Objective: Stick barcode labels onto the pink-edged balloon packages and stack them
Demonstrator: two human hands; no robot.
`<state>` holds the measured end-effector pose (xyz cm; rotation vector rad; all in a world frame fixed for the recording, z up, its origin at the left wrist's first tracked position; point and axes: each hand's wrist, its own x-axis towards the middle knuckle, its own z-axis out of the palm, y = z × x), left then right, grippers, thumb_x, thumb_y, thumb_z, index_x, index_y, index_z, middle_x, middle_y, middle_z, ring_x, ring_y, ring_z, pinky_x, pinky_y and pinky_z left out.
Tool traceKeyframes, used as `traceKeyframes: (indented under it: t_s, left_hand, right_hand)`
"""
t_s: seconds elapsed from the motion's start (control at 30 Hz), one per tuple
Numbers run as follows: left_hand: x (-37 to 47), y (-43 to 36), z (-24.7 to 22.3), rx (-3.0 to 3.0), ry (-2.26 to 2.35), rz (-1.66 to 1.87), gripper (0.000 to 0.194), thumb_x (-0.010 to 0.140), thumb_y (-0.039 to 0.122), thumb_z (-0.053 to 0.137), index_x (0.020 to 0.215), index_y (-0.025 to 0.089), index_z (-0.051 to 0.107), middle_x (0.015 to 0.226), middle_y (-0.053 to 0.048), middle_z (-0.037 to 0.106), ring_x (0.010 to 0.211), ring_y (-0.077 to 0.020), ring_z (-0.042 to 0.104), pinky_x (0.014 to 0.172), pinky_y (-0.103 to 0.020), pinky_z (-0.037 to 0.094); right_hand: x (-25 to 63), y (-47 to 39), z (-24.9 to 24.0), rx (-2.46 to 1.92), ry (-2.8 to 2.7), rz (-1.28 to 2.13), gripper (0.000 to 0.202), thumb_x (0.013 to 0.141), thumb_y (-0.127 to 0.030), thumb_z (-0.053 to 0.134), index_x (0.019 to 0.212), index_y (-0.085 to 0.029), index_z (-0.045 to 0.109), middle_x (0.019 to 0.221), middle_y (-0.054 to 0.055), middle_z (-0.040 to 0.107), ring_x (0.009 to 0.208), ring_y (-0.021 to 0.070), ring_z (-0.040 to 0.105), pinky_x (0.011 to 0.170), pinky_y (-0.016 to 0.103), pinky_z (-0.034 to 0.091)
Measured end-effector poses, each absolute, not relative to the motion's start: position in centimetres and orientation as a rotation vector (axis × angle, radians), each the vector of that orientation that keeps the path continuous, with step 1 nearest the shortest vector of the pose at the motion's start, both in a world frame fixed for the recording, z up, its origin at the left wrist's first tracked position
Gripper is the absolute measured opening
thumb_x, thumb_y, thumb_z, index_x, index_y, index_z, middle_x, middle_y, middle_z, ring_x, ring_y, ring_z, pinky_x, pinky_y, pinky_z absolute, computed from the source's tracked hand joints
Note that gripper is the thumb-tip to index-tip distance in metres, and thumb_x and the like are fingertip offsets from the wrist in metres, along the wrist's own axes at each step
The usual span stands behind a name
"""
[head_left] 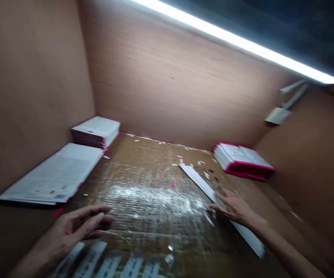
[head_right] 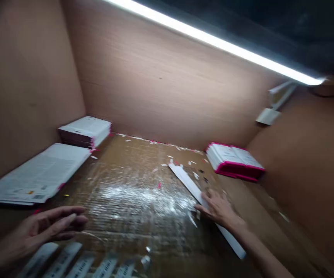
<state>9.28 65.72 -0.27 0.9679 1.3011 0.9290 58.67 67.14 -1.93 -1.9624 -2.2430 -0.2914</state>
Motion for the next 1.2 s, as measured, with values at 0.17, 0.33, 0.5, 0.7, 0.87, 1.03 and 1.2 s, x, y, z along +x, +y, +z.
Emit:
traceKeyframes:
  t_s: [0.17, 0.33, 0.5, 0.7, 0.87, 1.03, 1.2]
  left_hand:
    - [8.5, 69.1, -1.5, 1.028, 1.211, 0.936, 0.048, 0.071, 0.055, 0.071, 0.097, 0.015, 0.069, 0.087, -0.010, 0.077, 0.080, -0.0232, 0.072, 0.068, -0.029, 0.055]
    - [8.5, 71.2, -3.5, 0.996, 1.226, 0.919, 0.049, 0.073, 0.055, 0.068, 0.098, 0.013, 0.067, 0.088, -0.011, 0.076, 0.081, -0.0218, 0.070, 0.069, -0.029, 0.054]
    - [8.1, 71.1, -3.9, 0.994, 1.232, 0.909, 0.053, 0.077, 0.058, 0.064, 0.104, 0.012, 0.065, 0.093, -0.013, 0.075, 0.084, -0.0219, 0.070, 0.072, -0.030, 0.055]
    - [6.0, 70.8, -4.4, 0.948, 1.302, 0.935, 0.055, 0.077, 0.061, 0.063, 0.104, 0.013, 0.065, 0.093, -0.011, 0.075, 0.082, -0.0206, 0.070, 0.072, -0.030, 0.054]
    - [5.6, 71.0, -3.6, 0.948, 1.321, 0.934, 0.053, 0.078, 0.060, 0.063, 0.104, 0.014, 0.064, 0.094, -0.012, 0.075, 0.083, -0.0207, 0.070, 0.073, -0.030, 0.055]
    - [6.2, 71.7, -1.3, 1.034, 1.366, 1.029, 0.046, 0.078, 0.051, 0.063, 0.102, 0.012, 0.063, 0.091, -0.014, 0.075, 0.085, -0.0246, 0.071, 0.074, -0.034, 0.056]
    - [6.9, 72.7, 0.5, 1.273, 1.587, 1.455, 0.057, 0.079, 0.042, 0.063, 0.127, 0.012, 0.050, 0.129, -0.018, 0.061, 0.117, -0.0277, 0.059, 0.098, -0.041, 0.048]
  right_hand:
    - [48.6, 80.3, -0.5, -1.631, -2.411, -0.178, 0.046, 0.091, -0.054, 0.043, 0.120, -0.022, 0.060, 0.126, 0.014, 0.060, 0.106, 0.0288, 0.062, 0.087, 0.041, 0.050]
    - [28.1, 92.4, 0.9, -1.225, -2.509, -0.096, 0.044, 0.091, -0.041, 0.054, 0.128, -0.017, 0.053, 0.125, 0.014, 0.060, 0.107, 0.0258, 0.060, 0.090, 0.037, 0.048]
    - [15.9, 98.4, 0.7, -1.216, -2.596, -0.230, 0.052, 0.089, -0.047, 0.057, 0.127, -0.012, 0.051, 0.128, 0.016, 0.055, 0.113, 0.0253, 0.055, 0.094, 0.038, 0.045]
    - [13.3, 100.1, 1.6, -1.224, -2.699, -0.269, 0.028, 0.093, -0.037, 0.056, 0.108, -0.014, 0.061, 0.107, 0.006, 0.064, 0.093, 0.0186, 0.063, 0.082, 0.039, 0.053]
    - [13.1, 99.4, 3.5, -1.148, -2.649, -0.351, 0.022, 0.096, -0.027, 0.052, 0.109, -0.011, 0.060, 0.106, 0.007, 0.064, 0.092, 0.0164, 0.063, 0.082, 0.037, 0.052]
    - [16.7, 98.0, 6.8, -1.215, -2.524, -0.433, 0.027, 0.096, -0.007, 0.037, 0.108, -0.006, 0.060, 0.102, 0.015, 0.067, 0.093, 0.0190, 0.064, 0.073, 0.028, 0.046]
    - [28.5, 90.6, 10.5, -1.121, -2.572, -0.354, 0.022, 0.093, -0.023, 0.045, 0.095, -0.015, 0.065, 0.079, 0.006, 0.069, 0.065, 0.0151, 0.060, 0.058, 0.026, 0.038]
